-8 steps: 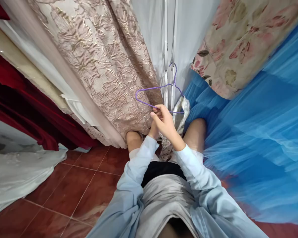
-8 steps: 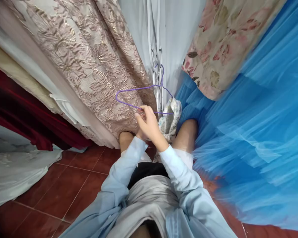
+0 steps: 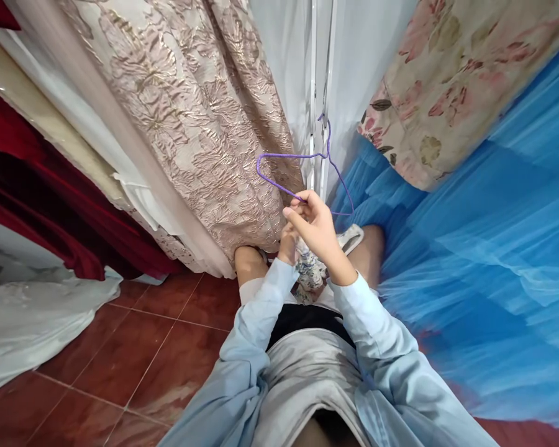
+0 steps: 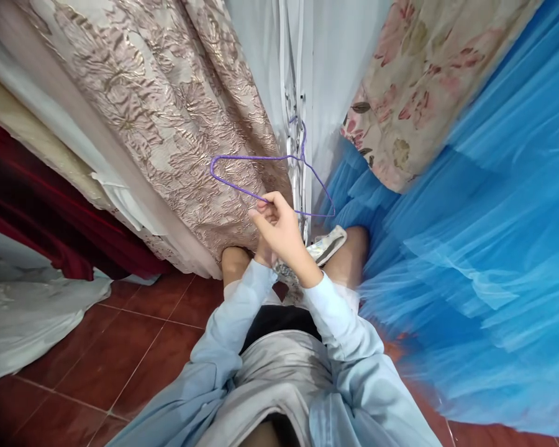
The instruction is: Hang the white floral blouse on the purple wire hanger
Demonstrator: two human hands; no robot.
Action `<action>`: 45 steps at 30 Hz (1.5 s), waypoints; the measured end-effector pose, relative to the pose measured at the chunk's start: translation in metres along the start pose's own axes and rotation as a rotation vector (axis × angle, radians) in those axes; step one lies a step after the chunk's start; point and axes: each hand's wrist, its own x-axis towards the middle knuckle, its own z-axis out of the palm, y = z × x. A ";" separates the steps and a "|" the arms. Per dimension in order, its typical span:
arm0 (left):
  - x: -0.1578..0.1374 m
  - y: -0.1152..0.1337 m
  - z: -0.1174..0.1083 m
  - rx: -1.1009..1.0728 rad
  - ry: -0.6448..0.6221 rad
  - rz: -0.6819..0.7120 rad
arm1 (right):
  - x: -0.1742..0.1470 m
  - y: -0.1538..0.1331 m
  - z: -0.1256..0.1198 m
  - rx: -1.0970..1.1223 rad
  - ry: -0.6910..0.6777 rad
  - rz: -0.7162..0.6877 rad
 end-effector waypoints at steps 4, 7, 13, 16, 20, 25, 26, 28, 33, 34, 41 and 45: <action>-0.009 0.011 -0.042 -0.912 0.503 -0.145 | 0.000 0.021 -0.007 0.097 -0.032 0.037; -0.024 0.036 -0.073 -1.234 0.611 -0.183 | 0.001 0.056 -0.006 -0.076 0.012 0.023; -0.051 0.077 -0.085 -1.217 0.648 -0.149 | 0.009 0.110 -0.005 -0.263 -0.040 0.007; -0.051 0.082 -0.082 -1.214 0.657 -0.140 | -0.002 0.106 -0.016 -0.189 -0.105 -0.018; -0.040 0.088 -0.081 -1.237 0.623 -0.123 | -0.041 0.082 -0.030 -0.045 -0.252 -0.006; -0.026 0.097 -0.073 -1.101 0.602 -0.028 | -0.075 0.054 -0.025 -0.262 -0.096 -0.114; -0.025 0.099 -0.071 -1.029 0.547 -0.002 | -0.076 0.050 -0.023 -0.292 -0.016 -0.129; -0.024 0.101 -0.067 -0.867 0.375 0.064 | -0.074 0.043 -0.023 -0.293 0.089 -0.118; -0.027 0.092 -0.063 -0.675 0.095 0.157 | -0.067 0.030 -0.039 -0.141 0.174 -0.033; -0.027 0.088 -0.062 -0.693 0.016 0.142 | -0.066 0.028 -0.044 -0.112 0.224 -0.029; -0.047 0.030 -0.042 -0.584 -0.493 -0.083 | -0.042 0.000 -0.088 0.007 0.497 -0.118; -0.071 -0.008 -0.026 -0.302 -0.653 -0.149 | -0.031 -0.009 -0.119 -0.001 0.636 -0.206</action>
